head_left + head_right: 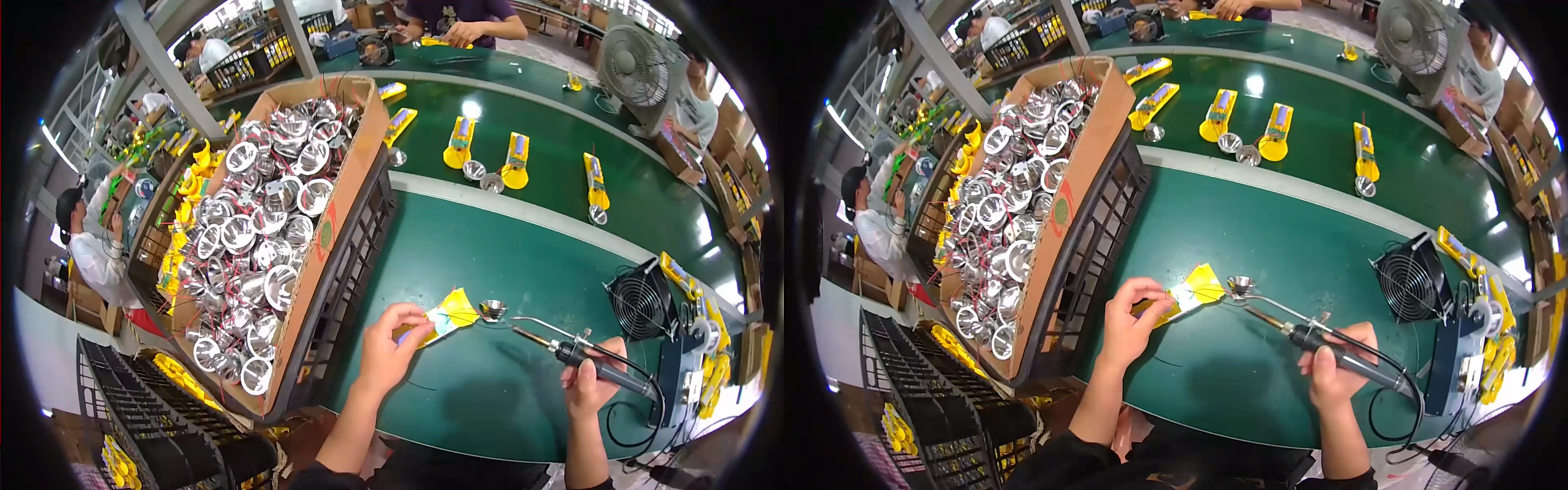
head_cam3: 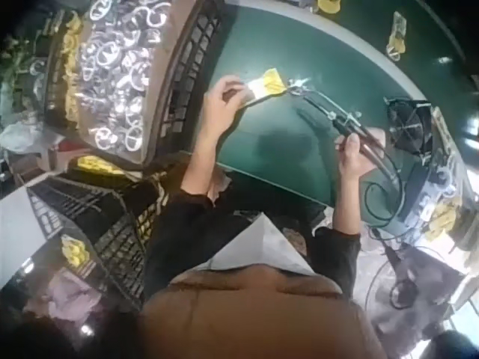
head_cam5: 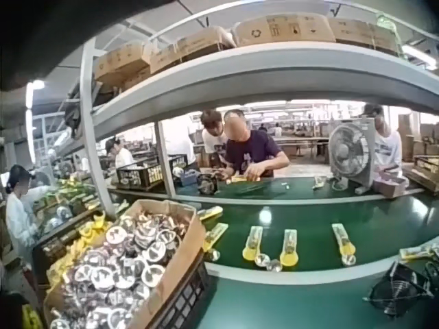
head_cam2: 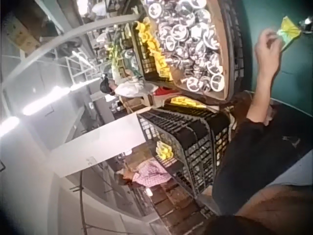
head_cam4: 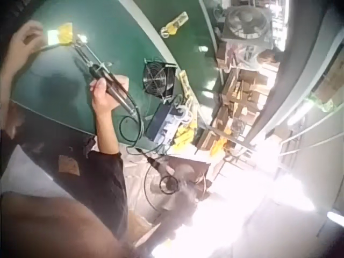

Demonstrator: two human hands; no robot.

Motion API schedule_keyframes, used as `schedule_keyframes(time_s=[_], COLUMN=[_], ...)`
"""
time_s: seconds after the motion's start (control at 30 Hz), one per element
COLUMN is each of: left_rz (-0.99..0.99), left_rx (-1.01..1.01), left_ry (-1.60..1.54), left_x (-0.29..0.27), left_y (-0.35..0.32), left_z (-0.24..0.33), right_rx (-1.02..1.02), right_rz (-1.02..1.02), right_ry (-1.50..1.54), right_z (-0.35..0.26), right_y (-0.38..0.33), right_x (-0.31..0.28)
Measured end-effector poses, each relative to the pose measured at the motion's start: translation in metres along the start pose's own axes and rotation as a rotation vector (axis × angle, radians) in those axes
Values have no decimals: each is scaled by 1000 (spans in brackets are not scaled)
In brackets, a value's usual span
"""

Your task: The person assembles flashlights by taking flashlight components from a conveyor belt, soldering wires to the circuit boards using a soldering iron and solder wire, and placing the assembled units back onto the conveyor belt.

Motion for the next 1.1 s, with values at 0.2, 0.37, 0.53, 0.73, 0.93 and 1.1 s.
schedule_keyframes(time_s=[0.2, 0.37, 0.53, 0.73, 0.93, 1.1], left_rz=[-103, 23, 16, 87, 33, 42], left_rx=[226, 182, 143, 8, -13, -17], left_ry=[153, 70, 161, 53, 139, 182], left_x=[-5, -5, -1, 4, 5, 6], left_y=[5, 3, 4, 6, 8, 9], left_z=[-3, -3, -2, -2, 1, 2], right_rx=[86, 110, 138, 144, 193, 202], right_rz=[-78, -118, -146, -179, -203, -225], right_ry=[-26, -87, -147, -178, -189, -208], right_z=[5, 16, 26, 32, 33, 35], right_y=[0, -6, -13, -15, -14, -16], right_x=[45, 53, 53, 56, 57, 59])
Point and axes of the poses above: each hand's wrist, its own y-axis towards the middle knuckle, its own x-axis out of the palm, z = x × y, the point moved 2 cm from there along y, towards the middle knuckle, and after that the axes turned 10 degrees about -y, right-handed, at the moved point
